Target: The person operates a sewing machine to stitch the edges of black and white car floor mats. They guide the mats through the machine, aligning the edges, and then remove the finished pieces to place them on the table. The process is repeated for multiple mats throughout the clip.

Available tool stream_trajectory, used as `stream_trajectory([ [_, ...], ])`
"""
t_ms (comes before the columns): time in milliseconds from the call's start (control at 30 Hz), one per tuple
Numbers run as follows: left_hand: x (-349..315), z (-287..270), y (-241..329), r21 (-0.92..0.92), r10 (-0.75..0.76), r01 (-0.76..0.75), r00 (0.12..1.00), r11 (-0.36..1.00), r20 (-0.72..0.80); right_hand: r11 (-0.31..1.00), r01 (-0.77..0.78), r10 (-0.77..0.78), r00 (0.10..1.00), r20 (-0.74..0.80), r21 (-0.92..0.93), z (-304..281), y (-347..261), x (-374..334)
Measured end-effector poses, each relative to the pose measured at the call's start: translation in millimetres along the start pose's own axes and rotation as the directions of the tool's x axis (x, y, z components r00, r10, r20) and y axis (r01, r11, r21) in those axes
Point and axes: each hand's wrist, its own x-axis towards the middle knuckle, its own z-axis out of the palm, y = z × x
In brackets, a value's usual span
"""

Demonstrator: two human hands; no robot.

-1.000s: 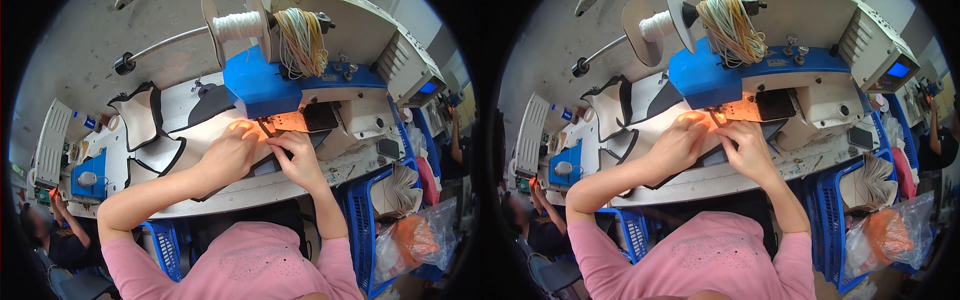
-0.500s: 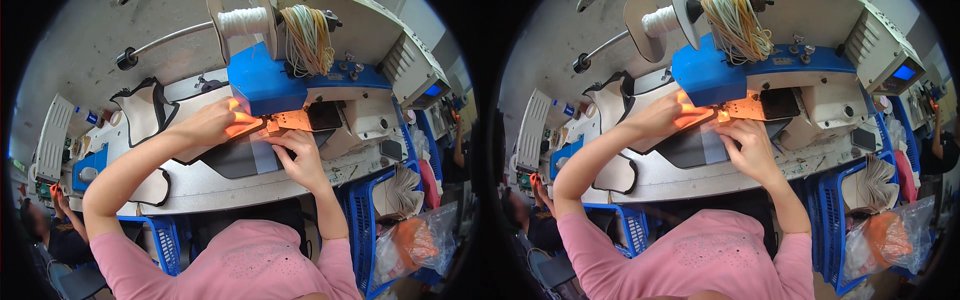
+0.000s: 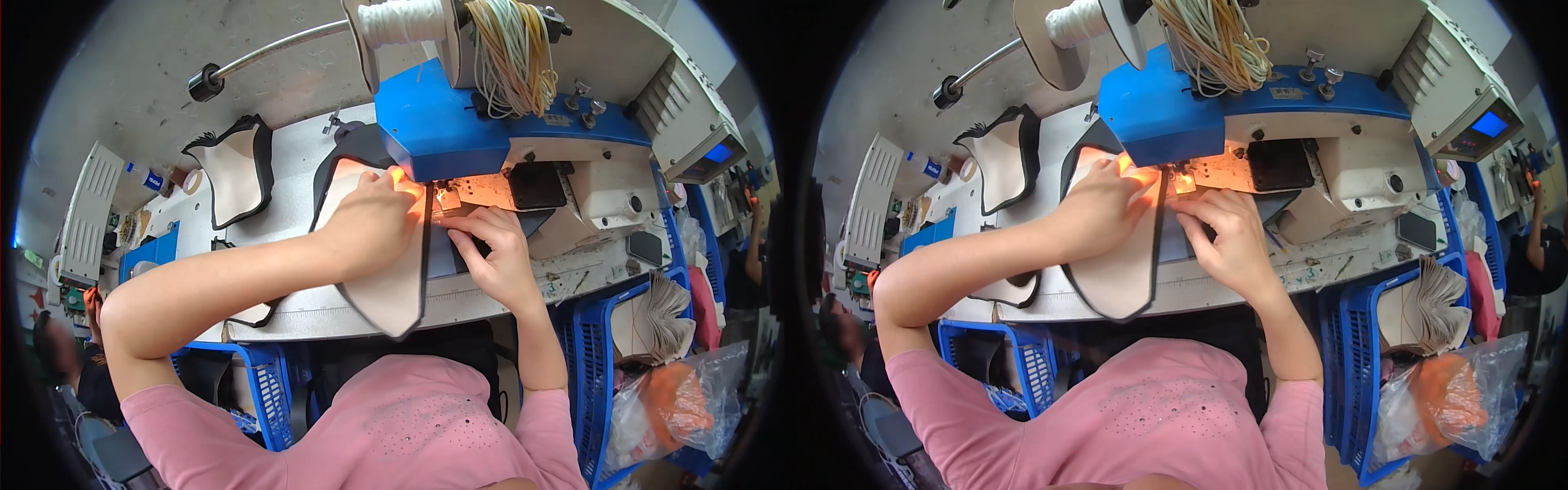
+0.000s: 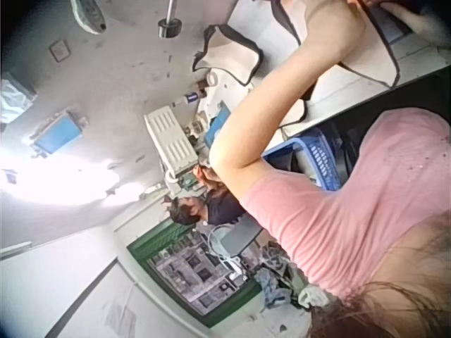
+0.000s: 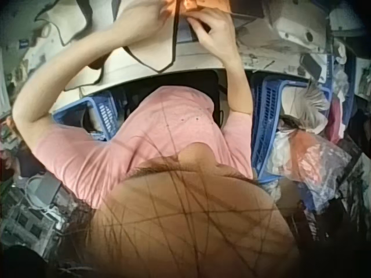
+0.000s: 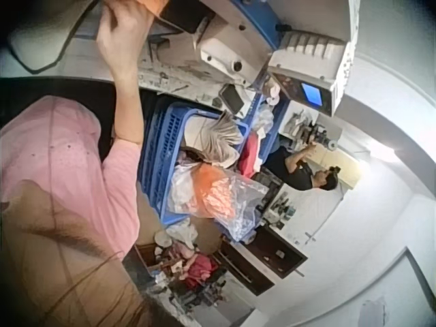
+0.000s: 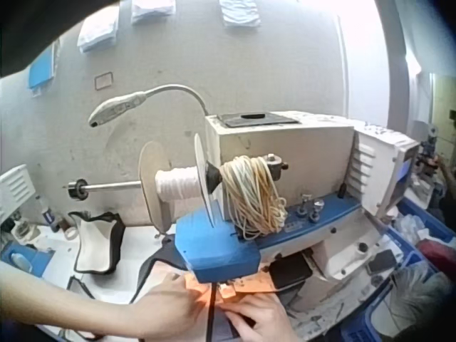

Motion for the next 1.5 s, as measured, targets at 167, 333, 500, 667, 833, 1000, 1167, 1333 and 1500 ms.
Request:
stream_trajectory([
  [167, 0, -2, 8, 0.004, -0.01, 0.01, 1.0, 1.0, 0.019, 0.999, 0.015, -0.011, 0.996, 0.084, -0.044, -4, -1, -1],
  [333, 6, 9, 3, 0.108, -0.001, 0.01, 0.997, 0.994, -0.082, 0.993, 0.037, -0.025, 0.993, 0.114, -0.108, -4, -5, 1],
  [500, 28, 20, -16, 0.183, -0.015, 0.061, 0.97, 0.981, -0.241, 0.993, 0.017, -0.001, 0.992, 0.128, -0.117, -1, -6, 4],
  [667, 54, 25, -55, 0.199, 0.142, -0.076, 0.927, 0.977, -0.346, 0.986, -0.003, 0.025, 0.991, 0.13, -0.168, 5, -4, 9],
  [833, 68, -5, -55, 0.137, 0.063, -0.029, 0.966, 0.99, -0.251, 0.955, 0.044, -0.008, 0.993, 0.12, -0.295, 11, 1, 16],
  [1000, 95, 2, -89, 0.097, -0.081, 0.097, 0.985, 0.991, -0.155, 0.95, 0.039, -0.009, 0.995, 0.099, -0.311, 13, 1, 18],
  [1167, 75, 11, -120, -0.627, -0.338, 0.042, 0.869, 0.778, -0.36, 0.963, -0.001, 0.03, 0.994, 0.101, -0.269, 10, 1, 15],
  [1333, 20, 28, -123, -0.893, -0.466, -0.264, 0.779, 0.364, -0.42, 0.959, 0.057, -0.052, 0.998, 0.027, -0.279, 10, 1, 13],
  [1500, -61, 25, -119, -0.903, -0.421, -0.42, 0.806, 0.088, -0.416, 0.999, 0.046, -0.047, 0.995, 0.089, 0.014, 12, -11, 14],
])
